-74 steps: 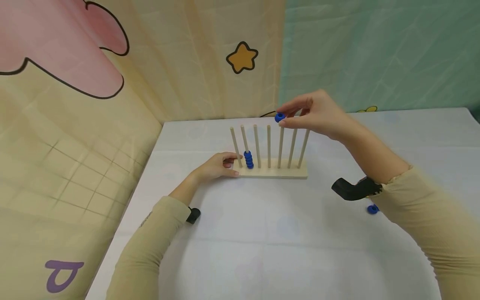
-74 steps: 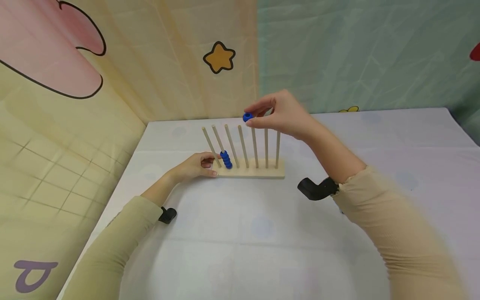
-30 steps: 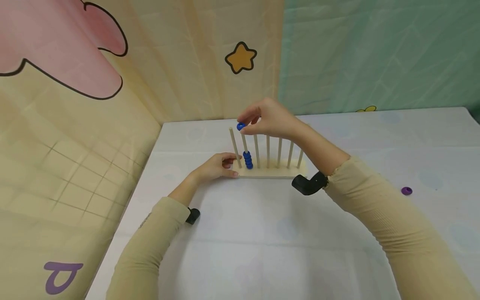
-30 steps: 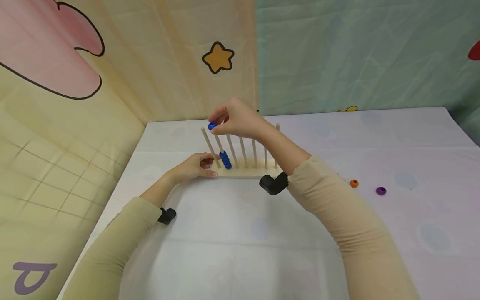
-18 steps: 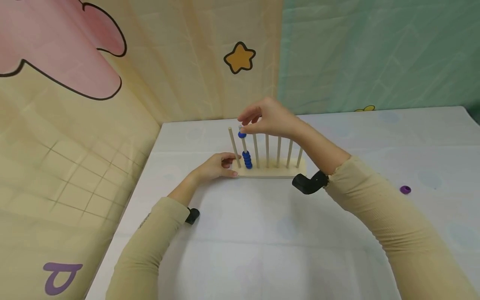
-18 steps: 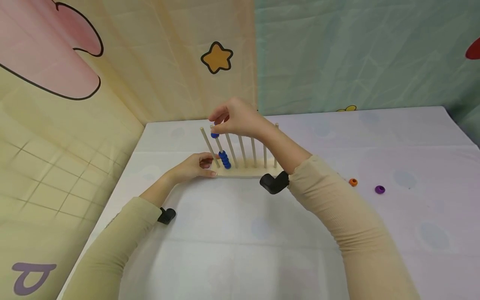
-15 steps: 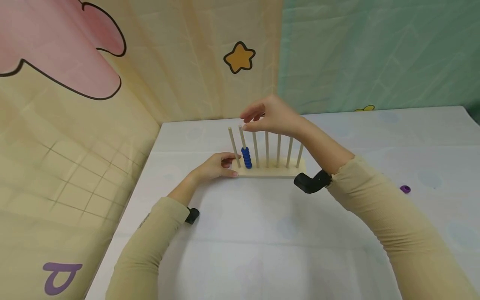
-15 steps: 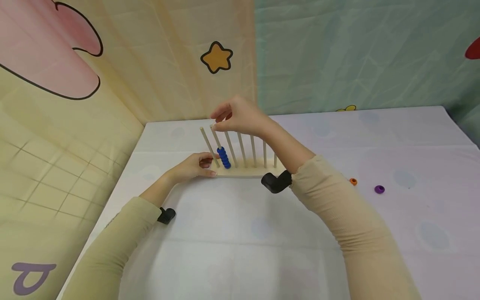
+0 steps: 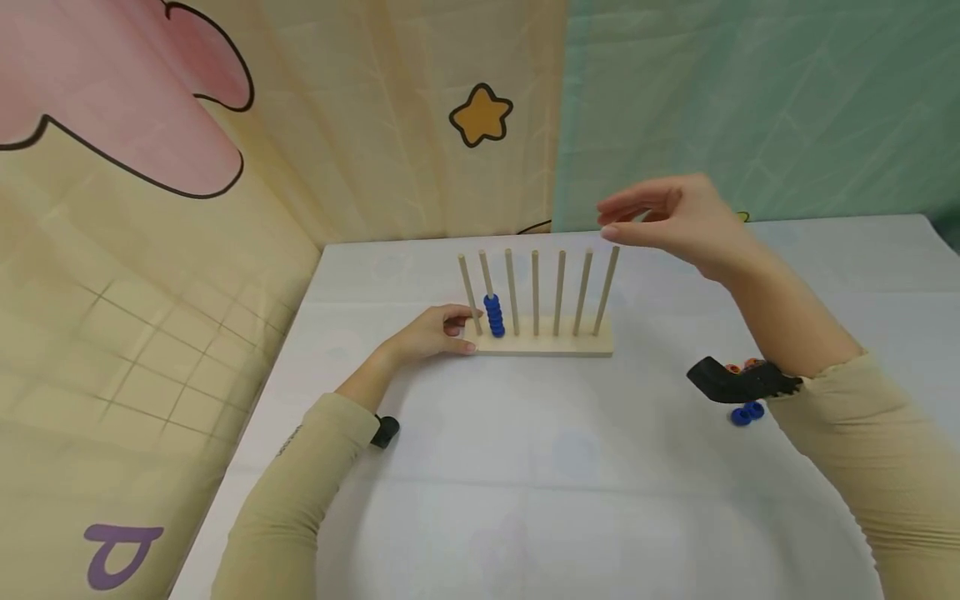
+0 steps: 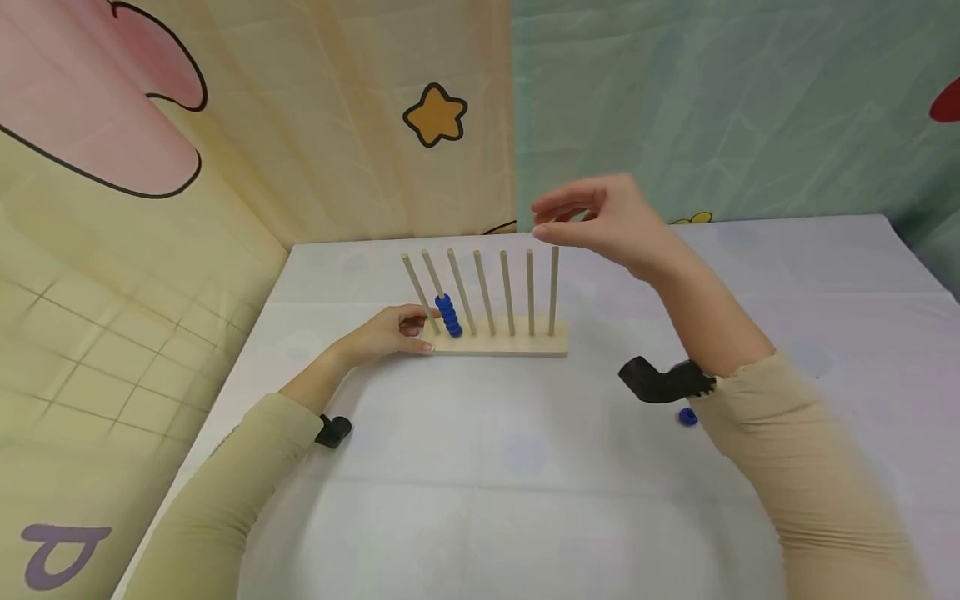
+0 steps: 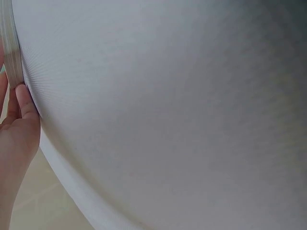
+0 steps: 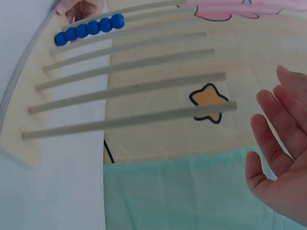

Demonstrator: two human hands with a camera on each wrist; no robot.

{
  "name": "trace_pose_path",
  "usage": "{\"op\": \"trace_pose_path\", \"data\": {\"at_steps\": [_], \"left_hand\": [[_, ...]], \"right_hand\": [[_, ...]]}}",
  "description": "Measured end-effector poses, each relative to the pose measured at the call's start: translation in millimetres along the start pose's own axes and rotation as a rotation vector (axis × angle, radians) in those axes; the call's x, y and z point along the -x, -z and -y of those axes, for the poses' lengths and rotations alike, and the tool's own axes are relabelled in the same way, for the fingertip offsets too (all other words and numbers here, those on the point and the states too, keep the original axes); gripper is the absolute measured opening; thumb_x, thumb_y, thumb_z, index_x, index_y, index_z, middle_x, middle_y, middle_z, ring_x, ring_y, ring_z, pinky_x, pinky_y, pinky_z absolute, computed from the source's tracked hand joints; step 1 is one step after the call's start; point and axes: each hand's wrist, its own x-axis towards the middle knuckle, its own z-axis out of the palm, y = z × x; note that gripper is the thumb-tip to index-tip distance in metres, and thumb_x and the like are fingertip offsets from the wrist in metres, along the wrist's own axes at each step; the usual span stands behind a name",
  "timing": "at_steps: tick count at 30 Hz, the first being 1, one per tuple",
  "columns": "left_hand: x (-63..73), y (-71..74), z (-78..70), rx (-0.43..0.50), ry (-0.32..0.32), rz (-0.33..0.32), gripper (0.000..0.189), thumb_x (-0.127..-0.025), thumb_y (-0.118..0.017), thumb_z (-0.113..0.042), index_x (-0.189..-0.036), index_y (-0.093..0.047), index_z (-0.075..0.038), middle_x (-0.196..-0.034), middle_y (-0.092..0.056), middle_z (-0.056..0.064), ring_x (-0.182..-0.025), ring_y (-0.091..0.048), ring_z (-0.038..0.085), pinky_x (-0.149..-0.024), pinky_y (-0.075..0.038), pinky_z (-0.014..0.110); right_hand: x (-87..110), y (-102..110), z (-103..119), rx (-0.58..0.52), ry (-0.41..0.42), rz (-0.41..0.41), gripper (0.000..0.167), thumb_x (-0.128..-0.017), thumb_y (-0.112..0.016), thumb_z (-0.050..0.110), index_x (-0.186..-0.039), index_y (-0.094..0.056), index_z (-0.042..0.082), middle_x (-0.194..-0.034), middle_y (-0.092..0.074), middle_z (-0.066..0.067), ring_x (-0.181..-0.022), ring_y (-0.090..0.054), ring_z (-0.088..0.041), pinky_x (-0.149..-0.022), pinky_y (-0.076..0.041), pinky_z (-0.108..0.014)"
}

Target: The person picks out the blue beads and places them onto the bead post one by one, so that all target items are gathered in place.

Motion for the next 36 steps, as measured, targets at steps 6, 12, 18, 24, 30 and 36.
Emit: {"op": "trace_pose_path", "data": {"at_steps": [6, 12, 18, 24, 30, 36], "left_hand": [[0.2, 0.2, 1.4, -0.006, 0.008, -0.004, 0.060, -0.079, -0.074, -0.006, -0.133, -0.049, -0.003, -0.130, -0.049, 0.011, -0.117, -0.044, 0.022, -0.101, -0.037, 0.033], [-0.1, 0.6, 2.0, -0.008, 0.006, -0.008, 0.060, -0.079, -0.074, -0.008, -0.133, -0.049, -0.004, -0.129, -0.050, 0.010, -0.116, -0.044, 0.021, -0.101, -0.037, 0.033], [-1.3, 1.4, 3.3, -0.024, -0.015, -0.007, 0.060, -0.079, -0.075, -0.009, -0.133, -0.049, -0.004, -0.129, -0.051, 0.010, -0.116, -0.045, 0.021, -0.100, -0.037, 0.033], [-2.4, 2.6, 3.6, -0.020, -0.026, -0.005, 0.059, -0.079, -0.074, -0.007, -0.132, -0.050, -0.002, -0.131, -0.050, 0.011, -0.117, -0.045, 0.022, -0.102, -0.036, 0.034], [-2.7, 1.6, 4.6, -0.003, -0.009, -0.006, 0.060, -0.079, -0.074, -0.006, -0.132, -0.049, -0.001, -0.130, -0.049, 0.011, -0.117, -0.043, 0.022, -0.102, -0.036, 0.032], [-2.0, 0.3, 3.8, 0.000, -0.009, 0.003, 0.060, -0.079, -0.074, -0.006, -0.132, -0.048, -0.001, -0.131, -0.048, 0.012, -0.117, -0.044, 0.022, -0.102, -0.036, 0.032]], "right_hand": [[30.1, 25.3, -17.6, -0.027, -0.059, -0.061, 0.025, -0.084, -0.069, 0.008, -0.109, -0.070, 0.010, -0.095, -0.069, 0.009, -0.089, -0.061, -0.008, -0.073, -0.049, -0.014], [61.6, 43.0, -35.6, 0.019, -0.097, -0.051, 0.028, -0.085, -0.065, 0.000, -0.111, -0.068, 0.007, -0.098, -0.068, 0.010, -0.085, -0.062, -0.004, -0.073, -0.049, -0.013], [95.2, 59.3, -60.7, 0.075, -0.099, 0.007, 0.030, -0.083, -0.065, -0.005, -0.113, -0.064, 0.000, -0.103, -0.067, 0.008, -0.089, -0.061, -0.008, -0.071, -0.050, -0.015], [122.8, 66.5, -89.6, 0.102, -0.159, 0.020, 0.033, -0.081, -0.065, -0.008, -0.113, -0.063, 0.000, -0.103, -0.067, 0.010, -0.090, -0.061, -0.006, -0.068, -0.051, -0.018], [148.4, 68.2, -116.6, 0.097, -0.193, 0.096, 0.027, -0.082, -0.064, -0.008, -0.107, -0.065, 0.002, -0.099, -0.068, 0.007, -0.086, -0.062, -0.005, -0.066, -0.051, -0.019], [171.7, 69.7, -144.8, 0.096, -0.291, 0.100, 0.021, -0.083, -0.065, -0.006, -0.103, -0.066, 0.001, -0.096, -0.066, 0.013, -0.082, -0.061, -0.003, -0.064, -0.052, -0.020]]}}
